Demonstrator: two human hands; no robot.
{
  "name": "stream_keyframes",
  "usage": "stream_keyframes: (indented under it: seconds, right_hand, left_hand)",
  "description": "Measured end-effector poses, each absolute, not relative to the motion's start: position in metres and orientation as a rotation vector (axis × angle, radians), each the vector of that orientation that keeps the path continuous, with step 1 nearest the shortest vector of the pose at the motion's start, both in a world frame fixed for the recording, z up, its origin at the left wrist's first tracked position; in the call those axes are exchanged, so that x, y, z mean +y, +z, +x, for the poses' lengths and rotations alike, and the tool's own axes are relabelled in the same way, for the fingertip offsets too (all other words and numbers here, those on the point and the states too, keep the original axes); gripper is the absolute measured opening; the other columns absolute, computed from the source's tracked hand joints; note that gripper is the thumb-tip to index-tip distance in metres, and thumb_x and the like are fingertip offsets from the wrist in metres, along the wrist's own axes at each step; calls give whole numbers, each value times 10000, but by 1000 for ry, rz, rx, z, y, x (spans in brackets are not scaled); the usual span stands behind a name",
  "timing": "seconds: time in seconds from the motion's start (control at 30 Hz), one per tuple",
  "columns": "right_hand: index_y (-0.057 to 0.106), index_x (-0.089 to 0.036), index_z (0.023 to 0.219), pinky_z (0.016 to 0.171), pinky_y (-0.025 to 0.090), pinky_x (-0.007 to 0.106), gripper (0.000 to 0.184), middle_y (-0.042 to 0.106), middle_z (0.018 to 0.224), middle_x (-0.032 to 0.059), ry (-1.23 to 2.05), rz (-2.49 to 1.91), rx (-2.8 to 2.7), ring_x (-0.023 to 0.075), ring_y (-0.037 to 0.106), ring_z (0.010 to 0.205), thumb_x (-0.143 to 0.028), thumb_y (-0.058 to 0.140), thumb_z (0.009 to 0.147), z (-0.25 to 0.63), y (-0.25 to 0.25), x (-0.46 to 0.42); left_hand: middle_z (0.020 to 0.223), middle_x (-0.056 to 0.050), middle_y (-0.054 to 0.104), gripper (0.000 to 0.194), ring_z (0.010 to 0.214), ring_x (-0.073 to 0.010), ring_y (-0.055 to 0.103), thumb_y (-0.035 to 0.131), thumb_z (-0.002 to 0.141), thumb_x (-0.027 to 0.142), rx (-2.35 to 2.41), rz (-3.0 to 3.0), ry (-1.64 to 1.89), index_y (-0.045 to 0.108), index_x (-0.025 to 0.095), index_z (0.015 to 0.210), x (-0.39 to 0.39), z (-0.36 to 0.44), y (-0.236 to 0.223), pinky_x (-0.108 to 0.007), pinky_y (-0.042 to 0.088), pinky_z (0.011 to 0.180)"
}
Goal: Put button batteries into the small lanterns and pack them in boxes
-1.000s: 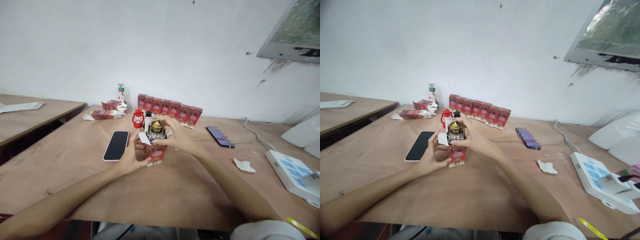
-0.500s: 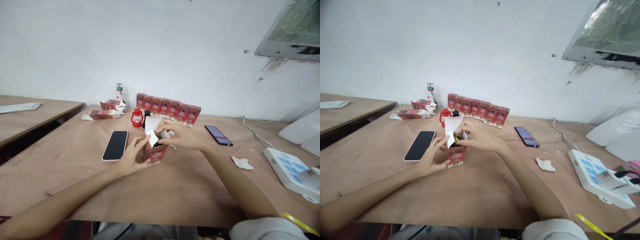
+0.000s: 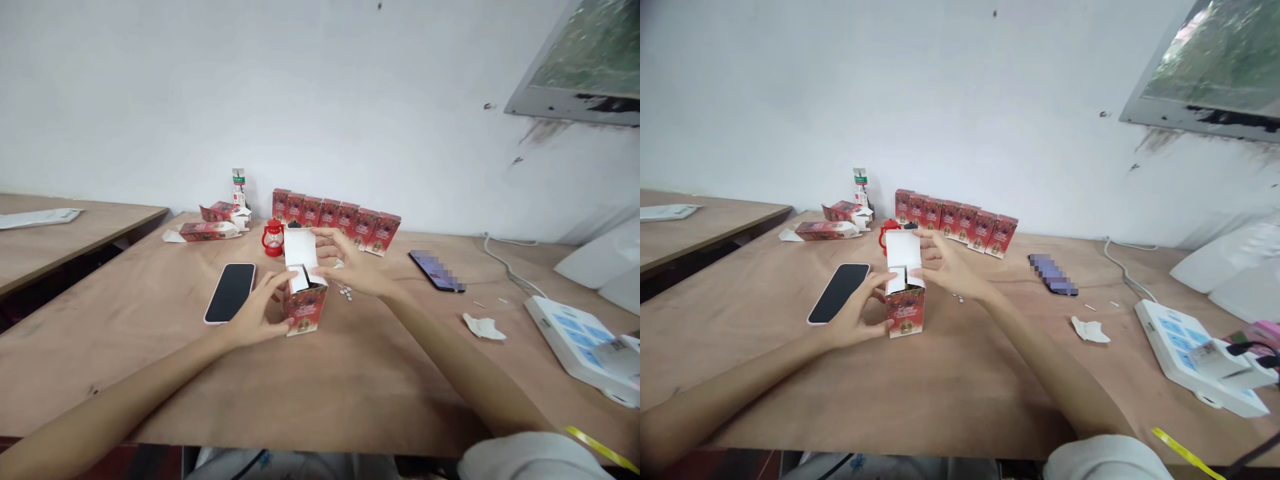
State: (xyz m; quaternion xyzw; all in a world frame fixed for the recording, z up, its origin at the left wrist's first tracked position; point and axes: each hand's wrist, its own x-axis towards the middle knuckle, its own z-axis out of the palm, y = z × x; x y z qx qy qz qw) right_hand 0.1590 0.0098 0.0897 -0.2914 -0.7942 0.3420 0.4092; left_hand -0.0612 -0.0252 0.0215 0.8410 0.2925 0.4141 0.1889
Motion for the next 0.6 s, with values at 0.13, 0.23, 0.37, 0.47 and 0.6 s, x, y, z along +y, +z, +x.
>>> stream_keyframes:
  seconds: [0.13,0.23,0.37,0.47,0.6]
  right_hand:
    - [462,-243,1050,851,477,344,390,572,1071,46,896,-639,-1936,165,574,954,-442,648,770,159,91,8]
    - [439,-225,829,786,477,313,297,599,933,26,859,-609,-1854,151,582,880,-475,598,807,159,92,7]
    - [458,-218,844,802,475,323,279,618,913,28,823,-576,-1925,157,593,890,-428,636,795,159,97,2]
    - [551,-215,983,849,468,336,230,616,994,42,719,-572,-2156,163,588,952,-363,621,822,161,102,-2]
    - [624,-202,886,874,455,343,106,595,1070,52,552,-593,-2385,169,573,999,-285,560,869,164,109,-7]
  left_hand:
    - [1114,-51,475,736,941,-175,521,638,693,162,827,2363,1145,316,303,1338,-26,-61,22,-315,493,757]
    - [1136,-60,481,726,955,-185,522,630,701,180,834,2356,1119,311,289,1344,-26,-61,23,-332,490,774]
    - [1184,-81,484,713,985,-202,522,622,713,211,854,2330,1086,308,268,1351,-24,-62,22,-351,492,795]
    - [1173,-93,508,696,995,-213,532,610,736,243,886,2303,1079,298,247,1359,-22,-63,20,-357,492,798]
    - [1217,-115,510,794,1050,-231,531,612,743,266,906,2255,1147,187,237,1412,-22,-62,15,-378,491,832]
